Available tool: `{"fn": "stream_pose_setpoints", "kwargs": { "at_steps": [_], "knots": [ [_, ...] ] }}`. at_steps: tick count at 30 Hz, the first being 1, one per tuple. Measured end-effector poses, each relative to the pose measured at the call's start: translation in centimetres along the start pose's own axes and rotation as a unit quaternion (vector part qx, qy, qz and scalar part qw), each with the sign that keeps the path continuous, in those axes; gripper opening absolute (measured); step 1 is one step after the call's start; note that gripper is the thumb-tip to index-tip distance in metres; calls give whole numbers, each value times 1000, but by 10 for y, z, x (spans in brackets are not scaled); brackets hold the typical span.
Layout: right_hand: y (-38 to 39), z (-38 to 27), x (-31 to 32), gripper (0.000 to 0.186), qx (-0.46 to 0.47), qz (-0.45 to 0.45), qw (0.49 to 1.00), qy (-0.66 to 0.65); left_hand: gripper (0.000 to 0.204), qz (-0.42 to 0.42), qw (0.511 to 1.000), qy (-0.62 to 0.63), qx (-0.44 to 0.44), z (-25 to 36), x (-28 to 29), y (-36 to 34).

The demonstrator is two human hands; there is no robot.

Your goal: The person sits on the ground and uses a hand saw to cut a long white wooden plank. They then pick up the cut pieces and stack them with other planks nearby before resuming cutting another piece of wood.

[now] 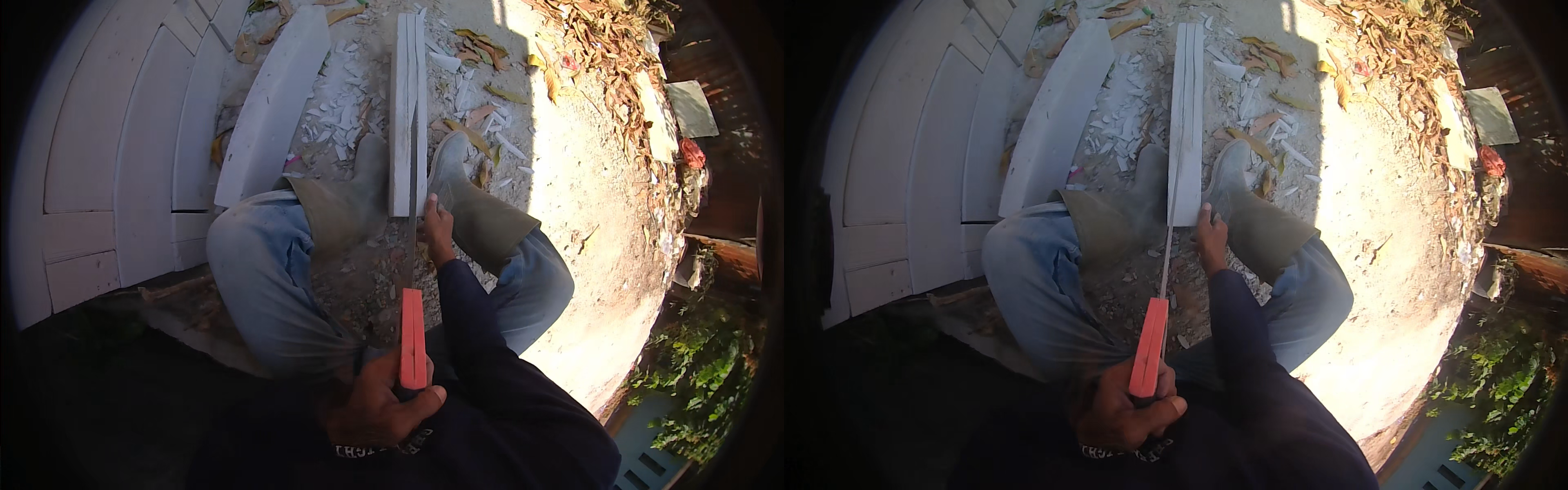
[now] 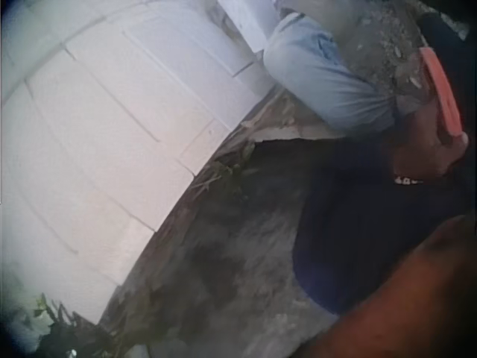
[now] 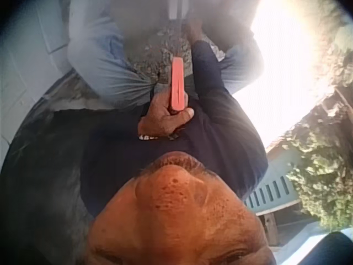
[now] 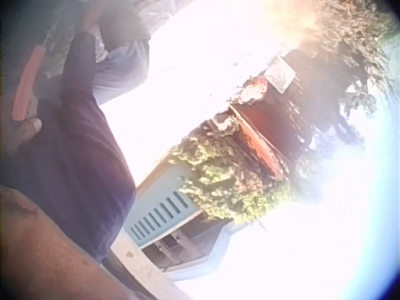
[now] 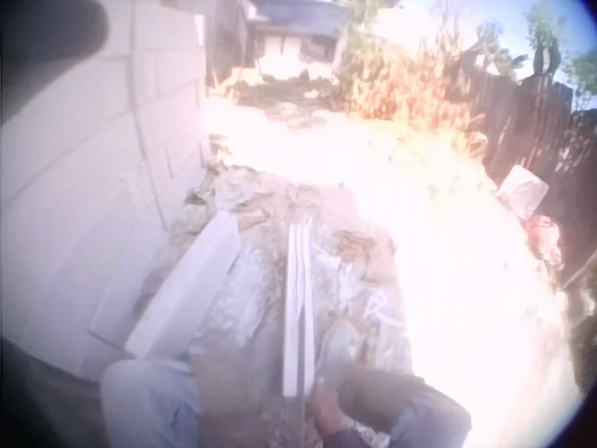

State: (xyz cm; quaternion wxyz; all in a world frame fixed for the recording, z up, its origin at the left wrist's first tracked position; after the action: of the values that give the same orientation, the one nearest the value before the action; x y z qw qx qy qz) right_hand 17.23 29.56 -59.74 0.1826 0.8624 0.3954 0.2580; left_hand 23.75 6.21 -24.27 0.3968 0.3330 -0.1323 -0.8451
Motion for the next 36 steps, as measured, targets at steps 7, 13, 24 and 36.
{"fn": "stream_pose_setpoints", "kwargs": {
  "at_steps": [7, 13, 24, 36],
  "knots": [
    [21, -8, -14, 88, -196, -52, 935, -291, 18, 27, 970, -178, -165, 21, 7, -37],
    [27, -21, -37, 90, -130, -163, 880, -426, 15, 44, 904, -346, -249, 110, 50, -78],
    [-6, -41, -74, 74, -126, -52, 921, -364, 13, 86, 965, -217, -118, 101, 94, -128],
    [-35, -99, -26, 85, -76, 29, 992, -96, 14, 50, 923, -250, -289, 19, 79, -136]
  ]
}}
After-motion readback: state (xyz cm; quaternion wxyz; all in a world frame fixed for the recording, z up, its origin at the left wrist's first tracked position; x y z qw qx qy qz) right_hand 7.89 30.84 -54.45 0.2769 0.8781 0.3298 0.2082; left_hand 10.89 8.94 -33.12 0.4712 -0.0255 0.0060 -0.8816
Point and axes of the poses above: each hand's wrist, its own y-axis away from the middle knuckle, its own x-axis out of the back of the hand, z = x × y, the point moved 4 cm from there along -y, towards the middle knuckle, and after that the axes turned 1 degree about -x, right-handed, at the moved point
